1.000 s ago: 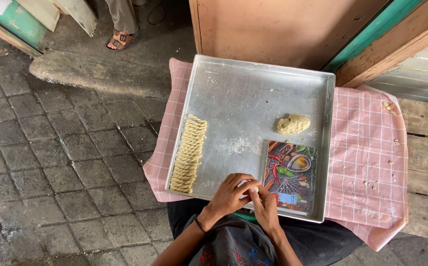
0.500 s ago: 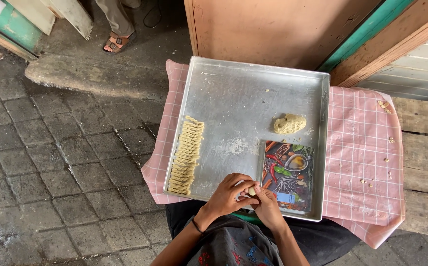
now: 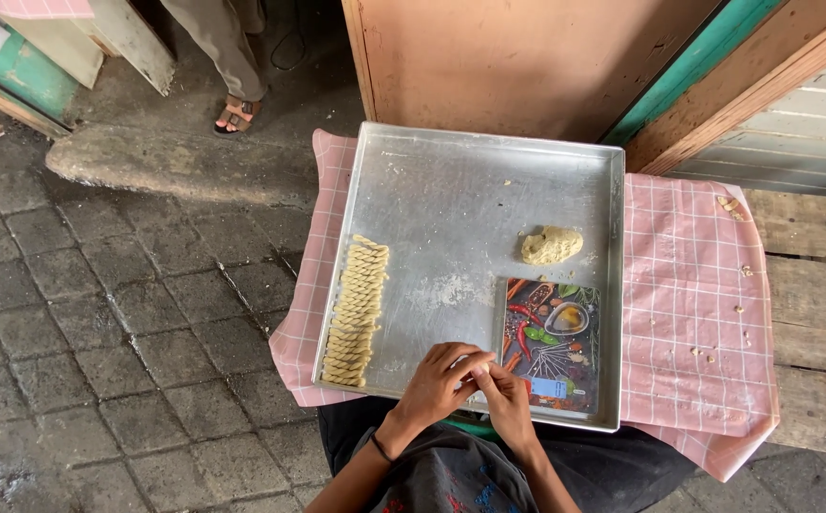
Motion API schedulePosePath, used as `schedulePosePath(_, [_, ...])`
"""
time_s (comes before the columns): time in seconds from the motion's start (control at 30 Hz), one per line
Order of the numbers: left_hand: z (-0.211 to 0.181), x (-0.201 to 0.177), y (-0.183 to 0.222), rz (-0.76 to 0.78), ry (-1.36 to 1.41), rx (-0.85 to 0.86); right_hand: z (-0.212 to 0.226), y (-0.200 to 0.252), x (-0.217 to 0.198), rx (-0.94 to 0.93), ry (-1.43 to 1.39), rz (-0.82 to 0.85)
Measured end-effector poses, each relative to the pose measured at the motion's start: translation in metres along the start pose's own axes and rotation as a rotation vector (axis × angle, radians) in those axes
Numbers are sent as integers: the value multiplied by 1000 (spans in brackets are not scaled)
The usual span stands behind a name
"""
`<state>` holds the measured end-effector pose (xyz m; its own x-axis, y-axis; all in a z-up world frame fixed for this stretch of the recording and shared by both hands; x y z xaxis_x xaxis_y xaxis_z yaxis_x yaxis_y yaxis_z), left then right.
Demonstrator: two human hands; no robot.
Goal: Shaping dough by rolling it into thin strips and twisting them together on a metal tray.
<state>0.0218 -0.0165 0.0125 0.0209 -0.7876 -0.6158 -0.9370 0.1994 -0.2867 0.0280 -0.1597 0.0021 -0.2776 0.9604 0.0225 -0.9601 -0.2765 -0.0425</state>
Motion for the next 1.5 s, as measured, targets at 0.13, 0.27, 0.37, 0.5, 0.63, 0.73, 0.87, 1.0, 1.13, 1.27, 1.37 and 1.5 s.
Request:
schedulePosePath(0.13, [5,3,3,-45,-7,-2,11,-2,0,52,-15,29])
schedulePosePath(0.27, [2,-1,-2,-84,27,-11,-9,3,-1,165,-418,-5])
schedulePosePath(0.37, [-8,-7,-3,-7,175,-69,-28,7,-5,242,-513,-79])
schedulePosePath(0.5, [-23,-3,-7,-1,921,-535,6,-2,0,-72,4,-103])
schedulePosePath(0.63, [-14,14,-23,-111,1518,-799,13,0,12,-554,658,123])
schedulePosePath(0.73, [-7,17,-24,-167,1723,-784,44,-7,20,-391,693,290])
schedulePosePath(0.87, [-39,3,-25,2,1635,-926,68,-22,23,-523,507,106])
schedulePosePath(1.0, [-73,2,-35,187,1442,-555,114,-11,46,-550,302,182])
schedulePosePath(1.13, [-92,13,-31,119,1444,-480,96,-13,41,-692,471,262])
schedulePosePath(1.27, [-104,16,-35,-13,1427,-299,116,-11,42,-615,345,131])
schedulePosePath(1.37, [-110,15,-33,-90,1409,-186,105,-3,40,-614,411,233])
schedulePosePath(1.5, [-115,11,-31,-213,1373,-16,105,-17,31,-608,678,131])
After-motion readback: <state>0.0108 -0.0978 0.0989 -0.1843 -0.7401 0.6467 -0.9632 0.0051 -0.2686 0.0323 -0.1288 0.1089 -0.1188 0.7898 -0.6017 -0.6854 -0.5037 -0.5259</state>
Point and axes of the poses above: each hand's wrist, its own y-axis away from the middle knuckle, its own x-axis out of the palm, z = x × y, the point moved 3 cm from there along -y, towards the middle knuckle, and after that the axes turned 12 degrees about -x, right-handed, at the moved point
